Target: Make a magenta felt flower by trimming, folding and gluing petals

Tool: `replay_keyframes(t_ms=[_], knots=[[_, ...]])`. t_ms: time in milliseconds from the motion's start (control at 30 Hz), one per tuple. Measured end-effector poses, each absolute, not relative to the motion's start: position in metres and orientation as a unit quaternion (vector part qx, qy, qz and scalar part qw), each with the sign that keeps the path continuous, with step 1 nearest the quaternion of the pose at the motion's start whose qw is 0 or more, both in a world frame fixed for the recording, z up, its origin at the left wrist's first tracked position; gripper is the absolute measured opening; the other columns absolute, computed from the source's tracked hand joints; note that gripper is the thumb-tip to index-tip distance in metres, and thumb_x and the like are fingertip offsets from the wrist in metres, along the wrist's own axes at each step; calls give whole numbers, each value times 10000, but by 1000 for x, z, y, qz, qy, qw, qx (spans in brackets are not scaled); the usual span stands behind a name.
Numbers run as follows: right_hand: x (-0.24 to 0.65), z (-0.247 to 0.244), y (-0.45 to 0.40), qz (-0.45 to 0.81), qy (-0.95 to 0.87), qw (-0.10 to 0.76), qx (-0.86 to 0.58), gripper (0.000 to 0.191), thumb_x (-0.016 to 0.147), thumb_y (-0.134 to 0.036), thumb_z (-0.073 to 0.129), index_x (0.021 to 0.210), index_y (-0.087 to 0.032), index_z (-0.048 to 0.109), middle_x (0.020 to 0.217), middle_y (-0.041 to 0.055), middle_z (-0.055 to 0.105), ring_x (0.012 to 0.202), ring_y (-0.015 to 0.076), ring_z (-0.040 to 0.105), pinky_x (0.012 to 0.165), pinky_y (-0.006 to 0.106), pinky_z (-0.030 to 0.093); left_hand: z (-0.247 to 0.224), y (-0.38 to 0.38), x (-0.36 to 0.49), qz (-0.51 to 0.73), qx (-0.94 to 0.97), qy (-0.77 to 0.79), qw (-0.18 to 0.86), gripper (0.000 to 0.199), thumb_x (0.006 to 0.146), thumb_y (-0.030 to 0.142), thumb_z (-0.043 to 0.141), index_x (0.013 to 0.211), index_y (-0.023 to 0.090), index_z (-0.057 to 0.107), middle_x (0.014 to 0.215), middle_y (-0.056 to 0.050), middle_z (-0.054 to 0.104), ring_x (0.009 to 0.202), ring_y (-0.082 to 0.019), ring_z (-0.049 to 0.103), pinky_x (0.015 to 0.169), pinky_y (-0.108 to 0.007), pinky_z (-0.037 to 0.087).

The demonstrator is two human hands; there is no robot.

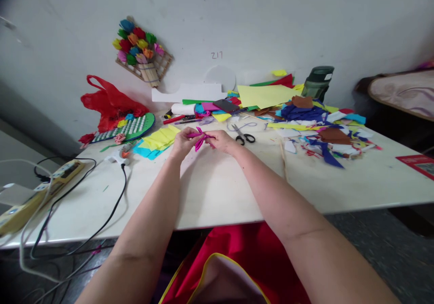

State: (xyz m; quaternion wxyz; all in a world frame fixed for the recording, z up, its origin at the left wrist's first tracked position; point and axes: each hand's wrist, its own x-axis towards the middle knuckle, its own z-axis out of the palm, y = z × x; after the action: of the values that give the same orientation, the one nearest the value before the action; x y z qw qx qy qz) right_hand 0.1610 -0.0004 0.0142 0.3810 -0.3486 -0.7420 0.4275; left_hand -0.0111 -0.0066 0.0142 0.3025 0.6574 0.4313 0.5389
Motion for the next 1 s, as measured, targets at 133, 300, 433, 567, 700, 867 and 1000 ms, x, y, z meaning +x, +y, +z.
replay_keyframes(t_ms=[133, 300, 433, 567, 700, 867, 1000], knots=[[159, 16, -2, 383, -749, 398, -365, 339, 772, -259, 523, 1045, -174, 704, 738, -1, 640, 581, 88, 501, 576, 223, 454, 17, -7, -9, 532, 686, 458, 191, 264, 659, 425, 719, 689, 183, 619, 707, -7, 664, 669, -134, 600, 676, -251, 476], [160, 16, 1, 377, -743, 407, -375, 335, 784, -232, 532, 1068, -210, 709, 783, 7, 670, 595, 98, 537, 608, 239, 491, 20, -7, -12, 516, 700, 464, 170, 221, 699, 395, 698, 717, 179, 658, 679, -5, 670, 651, -139, 601, 674, -252, 475], [160, 13, 6, 384, -738, 416, -368, 321, 780, -203, 531, 1038, -218, 721, 750, -1, 661, 567, 89, 532, 572, 214, 496, 21, -7, -15, 499, 718, 457, 163, 163, 727, 327, 676, 763, 169, 691, 742, -24, 711, 703, -151, 637, 706, -256, 490], [160, 9, 8, 365, -745, 423, -366, 319, 785, -192, 515, 1026, -197, 724, 713, -4, 644, 521, 79, 509, 522, 194, 478, 19, -7, -16, 473, 734, 472, 124, 124, 754, 279, 657, 803, 175, 703, 771, -29, 726, 720, -147, 652, 683, -231, 482], [161, 6, 10, 296, -769, 416, -385, 352, 790, -167, 506, 1081, -159, 704, 771, 23, 671, 545, 92, 529, 550, 212, 474, 20, -10, -15, 423, 755, 498, 58, 112, 770, 286, 663, 799, 184, 699, 746, -35, 723, 686, -146, 650, 658, -227, 465], [163, 3, 13, 189, -807, 402, -388, 351, 799, -140, 511, 1095, -143, 699, 904, 69, 710, 660, 124, 589, 655, 240, 474, 22, -13, -10, 389, 759, 521, 39, 90, 787, 229, 641, 828, 175, 701, 764, -44, 726, 680, -149, 651, 670, -235, 461], [164, 4, 14, 136, -828, 372, -396, 365, 815, -131, 496, 1126, -133, 687, 1005, 100, 710, 750, 144, 619, 713, 249, 468, 23, -14, -8, 365, 754, 542, 67, 125, 801, 249, 630, 861, 176, 712, 794, -47, 731, 719, -152, 655, 687, -233, 470]])
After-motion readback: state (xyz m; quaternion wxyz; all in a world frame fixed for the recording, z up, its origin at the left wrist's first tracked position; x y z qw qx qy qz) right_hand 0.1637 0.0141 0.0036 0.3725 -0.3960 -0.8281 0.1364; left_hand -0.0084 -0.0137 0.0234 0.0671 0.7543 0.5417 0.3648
